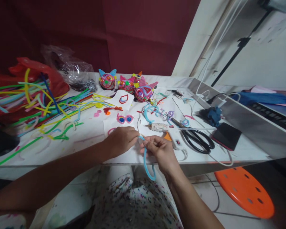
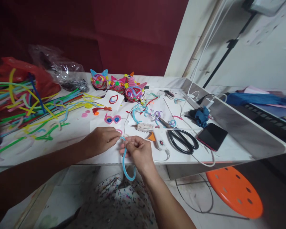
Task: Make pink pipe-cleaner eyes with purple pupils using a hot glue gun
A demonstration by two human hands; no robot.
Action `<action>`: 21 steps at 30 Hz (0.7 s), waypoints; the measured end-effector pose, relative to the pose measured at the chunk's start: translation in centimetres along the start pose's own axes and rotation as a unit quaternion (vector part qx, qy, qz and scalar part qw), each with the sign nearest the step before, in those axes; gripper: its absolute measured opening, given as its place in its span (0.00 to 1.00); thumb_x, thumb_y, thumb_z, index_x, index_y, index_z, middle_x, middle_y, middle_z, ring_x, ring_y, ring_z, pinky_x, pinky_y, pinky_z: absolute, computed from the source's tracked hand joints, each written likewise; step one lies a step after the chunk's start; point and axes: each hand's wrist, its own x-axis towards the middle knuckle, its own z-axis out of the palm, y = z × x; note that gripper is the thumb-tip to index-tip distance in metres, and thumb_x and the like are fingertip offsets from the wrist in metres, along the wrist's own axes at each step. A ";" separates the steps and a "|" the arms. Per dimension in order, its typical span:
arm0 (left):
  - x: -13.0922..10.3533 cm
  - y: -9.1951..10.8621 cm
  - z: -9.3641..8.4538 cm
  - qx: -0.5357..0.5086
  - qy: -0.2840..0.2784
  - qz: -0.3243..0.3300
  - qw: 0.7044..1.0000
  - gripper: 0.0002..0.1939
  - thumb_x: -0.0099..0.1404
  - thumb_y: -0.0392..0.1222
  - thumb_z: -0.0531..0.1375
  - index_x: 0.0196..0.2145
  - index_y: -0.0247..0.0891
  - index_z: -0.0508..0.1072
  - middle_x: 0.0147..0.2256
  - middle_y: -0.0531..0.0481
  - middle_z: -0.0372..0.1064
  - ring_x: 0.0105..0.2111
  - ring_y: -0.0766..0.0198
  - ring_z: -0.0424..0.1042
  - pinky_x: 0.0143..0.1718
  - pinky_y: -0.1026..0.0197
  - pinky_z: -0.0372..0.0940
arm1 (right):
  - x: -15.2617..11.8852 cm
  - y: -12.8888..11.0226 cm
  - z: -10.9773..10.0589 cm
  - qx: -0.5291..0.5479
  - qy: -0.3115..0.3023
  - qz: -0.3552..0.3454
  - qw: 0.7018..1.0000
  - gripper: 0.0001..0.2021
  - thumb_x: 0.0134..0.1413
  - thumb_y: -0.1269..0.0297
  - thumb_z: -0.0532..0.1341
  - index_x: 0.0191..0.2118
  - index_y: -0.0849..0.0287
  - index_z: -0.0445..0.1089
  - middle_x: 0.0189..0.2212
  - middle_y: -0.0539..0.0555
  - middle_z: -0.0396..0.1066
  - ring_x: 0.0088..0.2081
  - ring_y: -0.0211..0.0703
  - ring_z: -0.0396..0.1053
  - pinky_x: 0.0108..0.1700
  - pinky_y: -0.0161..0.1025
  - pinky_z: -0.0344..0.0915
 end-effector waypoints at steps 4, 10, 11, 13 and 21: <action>0.1 -0.1 0.2 -0.010 0.016 -0.013 1.000 0.11 0.68 0.32 0.55 0.30 0.35 0.75 0.28 0.50 0.73 0.29 0.64 0.73 0.31 0.63 0.62 | -0.1 0.3 0.0 -0.022 -0.025 0.013 0.999 0.19 0.31 0.55 0.76 0.28 0.60 0.72 0.20 0.49 0.74 0.19 0.38 0.71 0.21 0.32 0.66; 0.9 -1.0 0.8 -0.061 0.062 0.008 0.996 0.10 0.65 0.31 0.56 0.33 0.35 0.78 0.28 0.50 0.76 0.30 0.64 0.75 0.32 0.64 0.63 | 0.8 1.0 -0.8 -0.141 -0.018 -0.088 0.986 0.14 0.40 0.54 0.72 0.25 0.59 0.72 0.18 0.46 0.67 0.20 0.34 0.62 0.24 0.32 0.60; 1.0 -1.2 0.9 -0.068 0.063 0.008 0.996 0.10 0.65 0.30 0.57 0.33 0.35 0.78 0.28 0.50 0.76 0.30 0.64 0.75 0.32 0.65 0.63 | 1.0 1.2 -0.9 -0.161 -0.013 -0.101 0.982 0.13 0.41 0.55 0.70 0.24 0.59 0.72 0.17 0.45 0.66 0.20 0.33 0.60 0.23 0.32 0.57; 1.3 -1.8 1.0 -0.079 0.050 0.006 0.996 0.09 0.64 0.31 0.58 0.32 0.35 0.79 0.28 0.50 0.77 0.30 0.64 0.75 0.33 0.65 0.63 | 1.6 1.6 -0.9 -0.182 -0.012 -0.105 0.978 0.12 0.44 0.55 0.68 0.24 0.58 0.70 0.16 0.45 0.65 0.19 0.34 0.59 0.21 0.33 0.55; 2.6 -5.3 1.8 -0.171 -0.034 -0.126 0.977 0.08 0.58 0.30 0.61 0.34 0.36 0.80 0.26 0.53 0.78 0.28 0.66 0.76 0.30 0.68 0.63 | 4.6 2.6 -0.4 -0.267 0.036 -0.144 0.952 0.11 0.47 0.59 0.62 0.36 0.56 0.76 0.16 0.47 0.70 0.18 0.40 0.65 0.23 0.36 0.62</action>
